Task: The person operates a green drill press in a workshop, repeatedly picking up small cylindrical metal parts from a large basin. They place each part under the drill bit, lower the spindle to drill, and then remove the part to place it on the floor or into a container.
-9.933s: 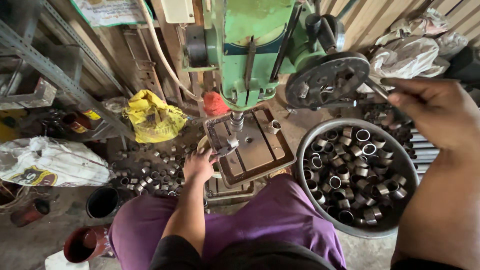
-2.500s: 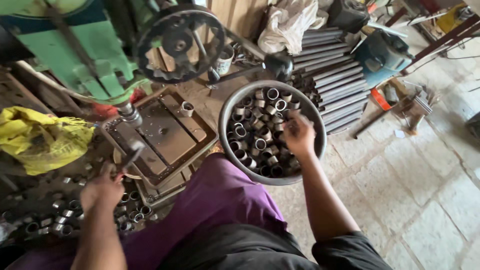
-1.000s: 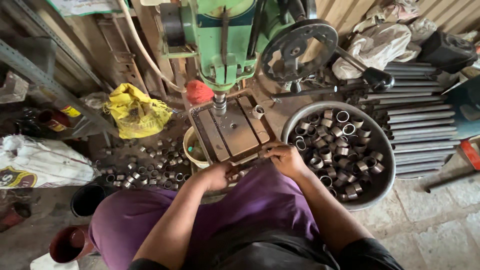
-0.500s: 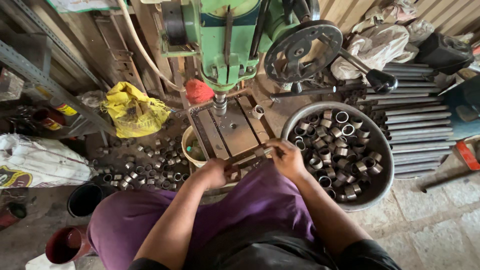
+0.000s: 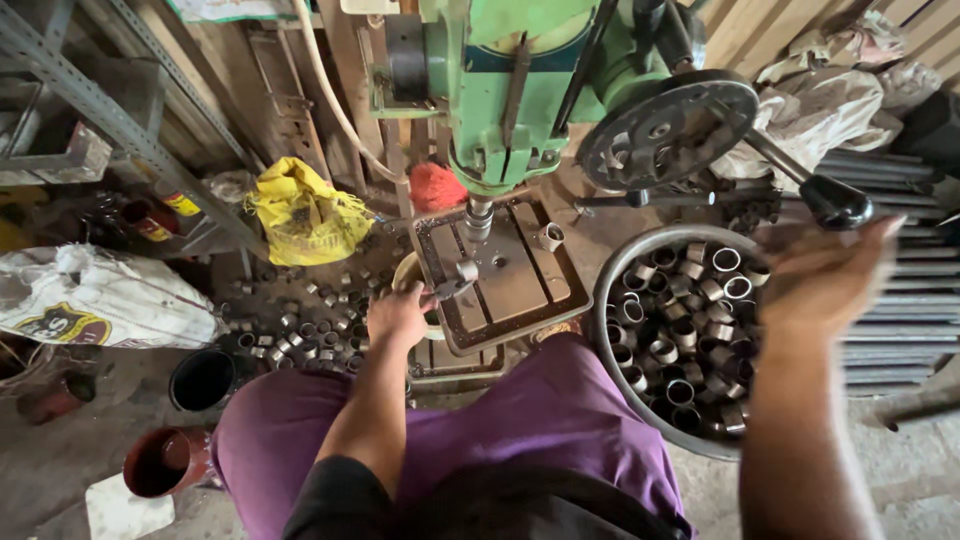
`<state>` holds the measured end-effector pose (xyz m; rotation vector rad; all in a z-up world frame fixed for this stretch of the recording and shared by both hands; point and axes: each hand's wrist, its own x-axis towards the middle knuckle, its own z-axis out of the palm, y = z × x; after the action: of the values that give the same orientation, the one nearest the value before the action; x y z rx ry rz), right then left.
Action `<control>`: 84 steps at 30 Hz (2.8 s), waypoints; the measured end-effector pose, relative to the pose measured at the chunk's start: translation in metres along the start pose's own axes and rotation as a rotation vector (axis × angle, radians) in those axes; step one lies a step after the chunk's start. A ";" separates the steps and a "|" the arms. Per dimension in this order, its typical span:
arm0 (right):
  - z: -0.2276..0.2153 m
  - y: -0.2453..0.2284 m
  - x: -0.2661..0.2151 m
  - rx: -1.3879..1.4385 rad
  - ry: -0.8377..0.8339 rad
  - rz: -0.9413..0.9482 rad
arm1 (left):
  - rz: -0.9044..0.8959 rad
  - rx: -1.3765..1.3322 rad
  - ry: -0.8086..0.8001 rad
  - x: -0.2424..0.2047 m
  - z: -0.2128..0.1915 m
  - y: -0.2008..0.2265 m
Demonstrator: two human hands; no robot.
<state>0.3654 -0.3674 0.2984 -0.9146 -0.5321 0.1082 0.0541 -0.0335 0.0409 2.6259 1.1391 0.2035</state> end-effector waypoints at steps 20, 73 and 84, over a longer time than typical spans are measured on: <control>0.035 0.030 0.015 -1.031 -0.375 0.372 | 0.028 0.002 -0.013 0.011 -0.007 0.001; 0.008 0.095 0.009 -0.803 -0.293 0.153 | -0.011 -0.009 -0.012 0.009 -0.007 0.004; 0.004 0.101 0.012 -0.773 -0.327 0.111 | -0.020 -0.001 -0.003 0.013 0.007 -0.003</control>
<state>0.3870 -0.2991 0.2261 -1.6980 -0.8511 0.1576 0.0622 -0.0235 0.0337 2.6118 1.1637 0.1962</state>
